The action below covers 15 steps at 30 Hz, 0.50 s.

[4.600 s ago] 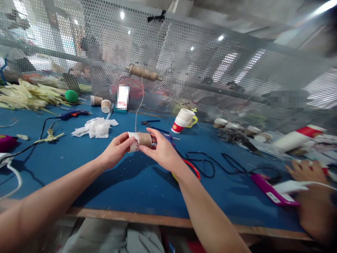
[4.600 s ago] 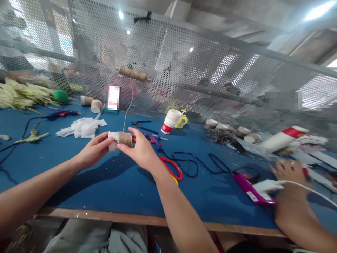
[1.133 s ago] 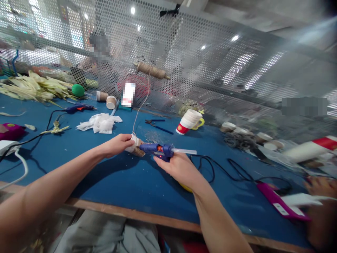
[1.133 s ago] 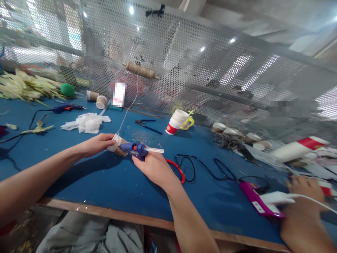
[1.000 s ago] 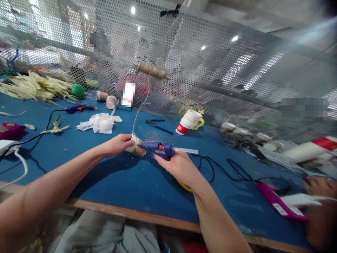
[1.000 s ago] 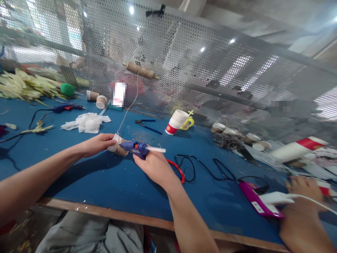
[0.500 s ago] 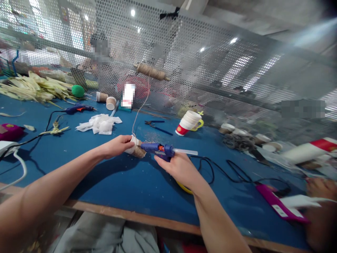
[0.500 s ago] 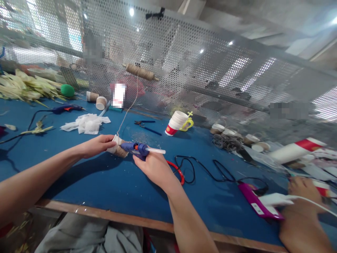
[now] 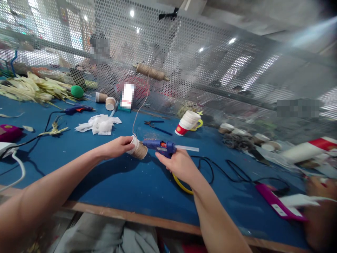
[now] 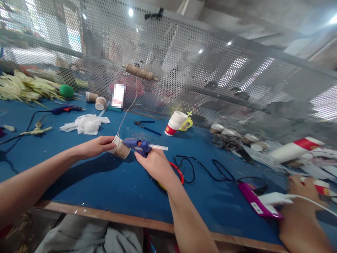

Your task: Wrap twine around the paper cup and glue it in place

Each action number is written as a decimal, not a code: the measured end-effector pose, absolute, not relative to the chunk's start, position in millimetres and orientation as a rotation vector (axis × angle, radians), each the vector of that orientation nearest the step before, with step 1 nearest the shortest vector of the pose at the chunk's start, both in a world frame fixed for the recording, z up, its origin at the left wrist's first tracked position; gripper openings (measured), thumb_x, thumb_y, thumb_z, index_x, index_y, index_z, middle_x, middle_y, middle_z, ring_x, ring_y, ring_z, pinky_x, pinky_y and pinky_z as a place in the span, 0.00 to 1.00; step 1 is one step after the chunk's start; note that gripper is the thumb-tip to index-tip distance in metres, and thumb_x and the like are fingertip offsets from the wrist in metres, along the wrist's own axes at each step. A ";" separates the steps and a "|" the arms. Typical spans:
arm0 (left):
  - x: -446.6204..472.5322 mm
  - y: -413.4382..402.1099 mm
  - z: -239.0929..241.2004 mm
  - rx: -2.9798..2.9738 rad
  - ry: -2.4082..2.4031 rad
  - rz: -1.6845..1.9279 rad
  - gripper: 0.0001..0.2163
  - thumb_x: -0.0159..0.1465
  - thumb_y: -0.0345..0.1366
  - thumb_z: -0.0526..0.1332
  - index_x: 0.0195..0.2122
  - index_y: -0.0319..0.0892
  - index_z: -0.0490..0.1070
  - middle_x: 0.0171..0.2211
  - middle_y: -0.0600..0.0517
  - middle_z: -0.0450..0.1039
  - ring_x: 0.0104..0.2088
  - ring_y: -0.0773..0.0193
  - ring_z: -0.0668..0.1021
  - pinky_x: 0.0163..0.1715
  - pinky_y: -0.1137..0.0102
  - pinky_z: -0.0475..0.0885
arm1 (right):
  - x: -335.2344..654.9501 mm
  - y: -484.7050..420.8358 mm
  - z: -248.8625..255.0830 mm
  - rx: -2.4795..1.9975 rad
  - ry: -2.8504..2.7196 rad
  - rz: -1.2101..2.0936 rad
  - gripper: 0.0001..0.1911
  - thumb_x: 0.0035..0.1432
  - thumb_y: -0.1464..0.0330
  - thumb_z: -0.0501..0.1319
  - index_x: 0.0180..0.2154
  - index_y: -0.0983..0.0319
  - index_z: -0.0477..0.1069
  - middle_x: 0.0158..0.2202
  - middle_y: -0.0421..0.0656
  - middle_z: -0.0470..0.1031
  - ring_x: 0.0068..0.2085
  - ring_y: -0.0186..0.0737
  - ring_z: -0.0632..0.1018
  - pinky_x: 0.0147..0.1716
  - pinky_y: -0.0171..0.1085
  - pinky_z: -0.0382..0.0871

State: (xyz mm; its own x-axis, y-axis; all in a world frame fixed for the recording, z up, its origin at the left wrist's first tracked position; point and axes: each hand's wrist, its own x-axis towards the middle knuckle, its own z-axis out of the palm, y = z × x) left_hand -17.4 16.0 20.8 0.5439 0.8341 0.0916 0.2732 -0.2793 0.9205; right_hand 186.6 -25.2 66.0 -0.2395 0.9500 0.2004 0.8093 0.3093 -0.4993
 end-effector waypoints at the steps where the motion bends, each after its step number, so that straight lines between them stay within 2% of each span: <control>1: -17.5 16.2 20.6 1.822 0.910 0.732 0.11 0.56 0.37 0.51 0.33 0.37 0.67 0.35 0.50 0.70 0.35 0.63 0.69 0.36 0.72 0.61 | 186.7 -24.9 66.2 -1.570 -2.112 0.412 0.08 0.47 0.64 0.54 0.22 0.61 0.66 0.13 0.37 0.64 0.19 0.35 0.68 0.20 0.33 0.60; 10: -16.8 15.1 22.3 1.867 0.927 0.717 0.11 0.57 0.37 0.50 0.36 0.37 0.66 0.36 0.49 0.69 0.35 0.63 0.69 0.37 0.72 0.61 | 188.7 -27.6 70.6 -1.625 -2.071 0.660 0.14 0.48 0.63 0.54 0.15 0.61 0.58 0.09 0.36 0.61 0.12 0.30 0.63 0.15 0.32 0.58; 15: -17.1 15.4 22.9 1.951 0.932 0.673 0.12 0.58 0.37 0.48 0.36 0.35 0.65 0.35 0.49 0.68 0.34 0.64 0.68 0.37 0.72 0.62 | 189.6 -25.3 71.1 -1.648 -2.080 0.571 0.16 0.48 0.63 0.55 0.14 0.61 0.57 0.09 0.36 0.61 0.13 0.31 0.64 0.17 0.32 0.60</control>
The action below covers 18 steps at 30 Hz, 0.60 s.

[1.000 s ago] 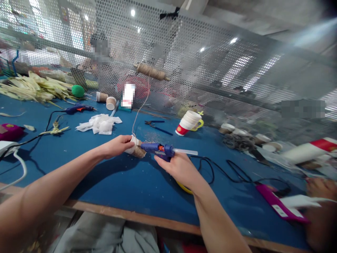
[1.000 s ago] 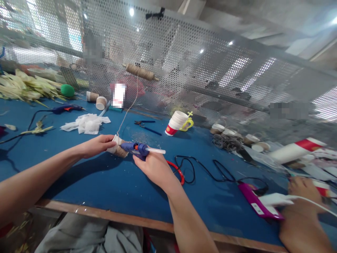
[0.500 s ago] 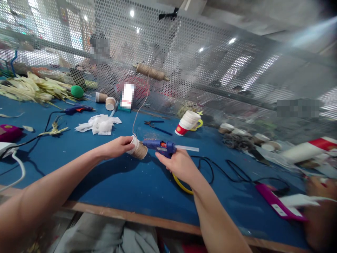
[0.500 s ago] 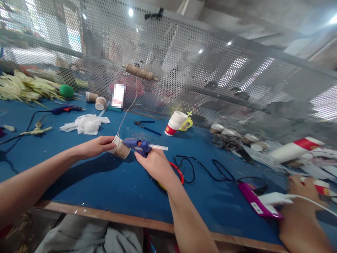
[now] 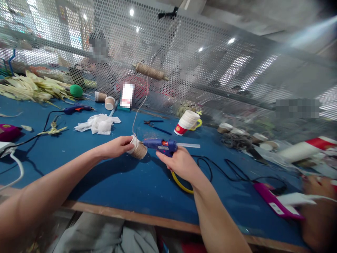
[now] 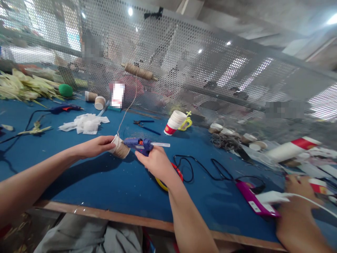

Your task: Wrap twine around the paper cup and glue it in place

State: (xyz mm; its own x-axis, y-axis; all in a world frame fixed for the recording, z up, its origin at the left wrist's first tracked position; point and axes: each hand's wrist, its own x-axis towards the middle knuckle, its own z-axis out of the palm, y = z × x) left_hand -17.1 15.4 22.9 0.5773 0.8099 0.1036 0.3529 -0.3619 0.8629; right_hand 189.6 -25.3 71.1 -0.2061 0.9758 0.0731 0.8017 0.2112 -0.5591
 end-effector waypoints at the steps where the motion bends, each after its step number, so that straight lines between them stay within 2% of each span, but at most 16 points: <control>1: -17.2 15.3 23.0 1.971 0.927 0.661 0.12 0.58 0.37 0.48 0.37 0.35 0.65 0.35 0.49 0.68 0.34 0.64 0.68 0.36 0.72 0.62 | 189.9 -24.3 70.8 -1.661 -2.073 0.563 0.16 0.48 0.63 0.55 0.14 0.61 0.57 0.09 0.37 0.62 0.13 0.31 0.65 0.18 0.33 0.60; 5: -17.0 14.2 24.6 1.999 0.939 0.640 0.13 0.58 0.38 0.48 0.39 0.35 0.64 0.35 0.50 0.68 0.34 0.64 0.68 0.36 0.72 0.62 | 190.6 -23.1 71.0 -1.676 -2.057 0.601 0.17 0.48 0.63 0.54 0.13 0.61 0.57 0.10 0.37 0.62 0.13 0.31 0.65 0.19 0.33 0.62; 10: -17.0 14.9 25.5 2.004 0.974 0.638 0.13 0.58 0.38 0.47 0.37 0.35 0.65 0.36 0.48 0.69 0.35 0.63 0.68 0.38 0.70 0.62 | 189.3 -27.8 71.8 -1.646 -2.077 0.654 0.14 0.48 0.63 0.54 0.15 0.62 0.59 0.10 0.36 0.61 0.14 0.31 0.64 0.17 0.32 0.60; 18: -17.2 17.1 24.3 1.987 0.991 0.632 0.14 0.58 0.37 0.47 0.39 0.35 0.65 0.39 0.47 0.69 0.39 0.61 0.70 0.40 0.68 0.62 | 190.1 -29.8 65.6 -1.503 -2.192 0.502 0.10 0.48 0.65 0.54 0.20 0.62 0.65 0.14 0.38 0.64 0.21 0.33 0.67 0.20 0.31 0.59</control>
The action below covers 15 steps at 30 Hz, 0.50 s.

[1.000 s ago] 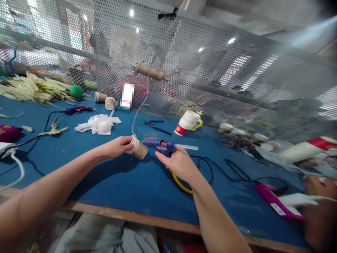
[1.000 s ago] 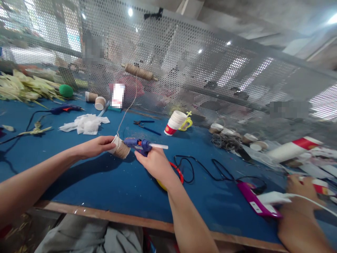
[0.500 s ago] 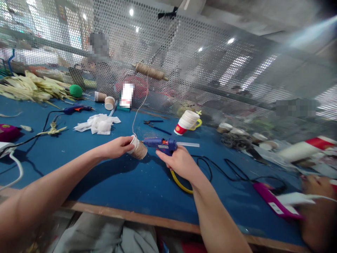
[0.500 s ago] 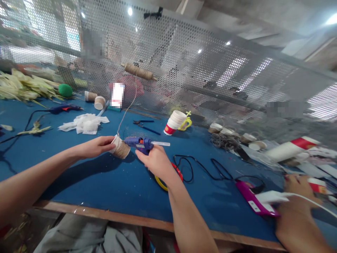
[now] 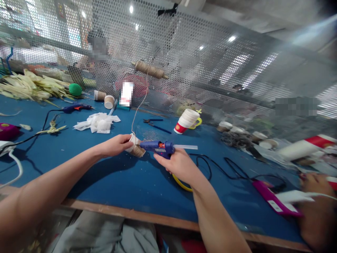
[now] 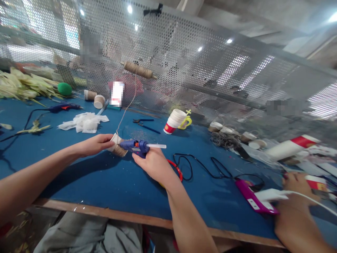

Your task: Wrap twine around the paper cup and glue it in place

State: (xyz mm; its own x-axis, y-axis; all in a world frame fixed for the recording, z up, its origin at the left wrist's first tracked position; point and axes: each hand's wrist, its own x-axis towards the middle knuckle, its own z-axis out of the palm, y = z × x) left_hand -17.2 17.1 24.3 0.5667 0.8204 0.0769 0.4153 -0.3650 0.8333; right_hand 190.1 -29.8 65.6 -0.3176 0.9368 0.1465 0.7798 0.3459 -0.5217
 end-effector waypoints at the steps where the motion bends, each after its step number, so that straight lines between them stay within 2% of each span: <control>1: -17.2 16.7 24.7 1.979 0.982 0.636 0.14 0.58 0.37 0.47 0.39 0.35 0.65 0.40 0.47 0.69 0.40 0.61 0.70 0.41 0.68 0.62 | 190.3 -30.1 64.9 -1.499 -2.201 0.507 0.10 0.48 0.65 0.54 0.20 0.62 0.65 0.15 0.38 0.65 0.21 0.33 0.67 0.21 0.31 0.59; 6: -17.3 15.4 26.0 1.939 0.934 0.656 0.15 0.58 0.36 0.47 0.41 0.35 0.65 0.42 0.46 0.69 0.42 0.61 0.69 0.44 0.68 0.61 | 190.2 -31.5 63.6 -1.505 -2.232 0.514 0.11 0.49 0.65 0.53 0.19 0.62 0.64 0.16 0.38 0.64 0.22 0.33 0.67 0.22 0.31 0.59; 15: -17.8 17.5 24.3 1.993 0.961 0.630 0.13 0.58 0.37 0.48 0.37 0.34 0.65 0.37 0.48 0.69 0.37 0.62 0.69 0.39 0.69 0.62 | 191.8 -26.7 64.8 -1.513 -2.178 0.429 0.10 0.48 0.64 0.53 0.20 0.62 0.64 0.15 0.38 0.65 0.23 0.35 0.69 0.23 0.33 0.62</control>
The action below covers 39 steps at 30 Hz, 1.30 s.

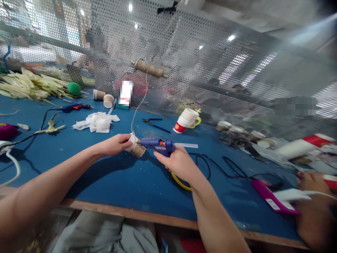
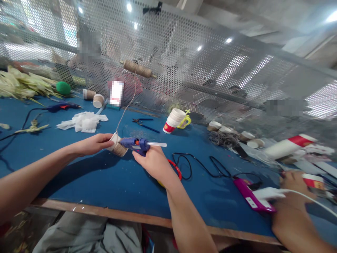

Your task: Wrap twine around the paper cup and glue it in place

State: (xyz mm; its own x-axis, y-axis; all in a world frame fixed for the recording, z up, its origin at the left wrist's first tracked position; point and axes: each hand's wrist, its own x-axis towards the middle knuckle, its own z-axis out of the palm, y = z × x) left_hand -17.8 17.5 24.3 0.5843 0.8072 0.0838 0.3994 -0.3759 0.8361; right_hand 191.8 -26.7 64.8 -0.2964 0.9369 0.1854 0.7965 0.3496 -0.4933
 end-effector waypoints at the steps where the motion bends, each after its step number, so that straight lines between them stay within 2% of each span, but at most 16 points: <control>1: -18.0 17.5 24.1 1.997 0.948 0.629 0.13 0.58 0.37 0.47 0.37 0.34 0.65 0.37 0.48 0.69 0.37 0.62 0.69 0.39 0.70 0.62 | 191.9 -26.2 65.1 -1.522 -2.164 0.438 0.10 0.48 0.64 0.53 0.20 0.62 0.64 0.14 0.38 0.65 0.22 0.35 0.69 0.23 0.32 0.62; 8: -20.3 17.2 22.4 2.027 0.933 0.604 0.12 0.58 0.38 0.48 0.36 0.36 0.65 0.36 0.49 0.68 0.35 0.64 0.68 0.37 0.71 0.62 | 190.2 -22.1 65.6 -1.671 -2.028 0.569 0.13 0.47 0.64 0.55 0.16 0.62 0.58 0.10 0.36 0.62 0.14 0.30 0.64 0.16 0.31 0.60; 13: -20.2 16.7 22.8 2.029 0.941 0.591 0.12 0.58 0.37 0.48 0.37 0.36 0.65 0.35 0.50 0.69 0.35 0.65 0.68 0.36 0.72 0.62 | 190.4 -22.2 66.1 -1.689 -2.019 0.583 0.15 0.47 0.63 0.55 0.15 0.61 0.57 0.09 0.36 0.61 0.12 0.29 0.64 0.17 0.31 0.61; 21: -17.6 15.1 28.2 1.972 1.044 0.600 0.14 0.57 0.37 0.48 0.39 0.35 0.65 0.37 0.48 0.69 0.36 0.63 0.69 0.37 0.71 0.62 | 189.1 -28.9 66.9 -1.538 -2.158 0.502 0.11 0.49 0.65 0.53 0.19 0.62 0.63 0.13 0.37 0.63 0.18 0.31 0.66 0.18 0.31 0.59; 27: -18.8 16.7 25.4 1.955 1.059 0.635 0.14 0.57 0.38 0.49 0.38 0.35 0.67 0.35 0.49 0.71 0.36 0.62 0.70 0.35 0.72 0.63 | 186.5 -32.1 65.8 -1.547 -2.237 0.466 0.11 0.49 0.65 0.53 0.18 0.62 0.61 0.17 0.38 0.65 0.22 0.32 0.66 0.21 0.32 0.58; 32: -18.5 16.8 25.7 1.949 1.078 0.639 0.15 0.56 0.38 0.50 0.38 0.34 0.67 0.34 0.49 0.71 0.36 0.61 0.70 0.35 0.72 0.64 | 186.4 -33.5 63.9 -1.543 -2.275 0.412 0.09 0.49 0.65 0.52 0.23 0.63 0.65 0.20 0.38 0.67 0.23 0.33 0.66 0.23 0.33 0.58; 39: -19.8 16.8 26.3 1.974 0.990 0.601 0.15 0.57 0.37 0.48 0.41 0.34 0.65 0.40 0.48 0.69 0.39 0.61 0.69 0.40 0.70 0.62 | 190.0 -28.0 64.1 -1.523 -2.183 0.437 0.10 0.48 0.64 0.54 0.21 0.62 0.66 0.16 0.39 0.65 0.23 0.35 0.68 0.22 0.33 0.60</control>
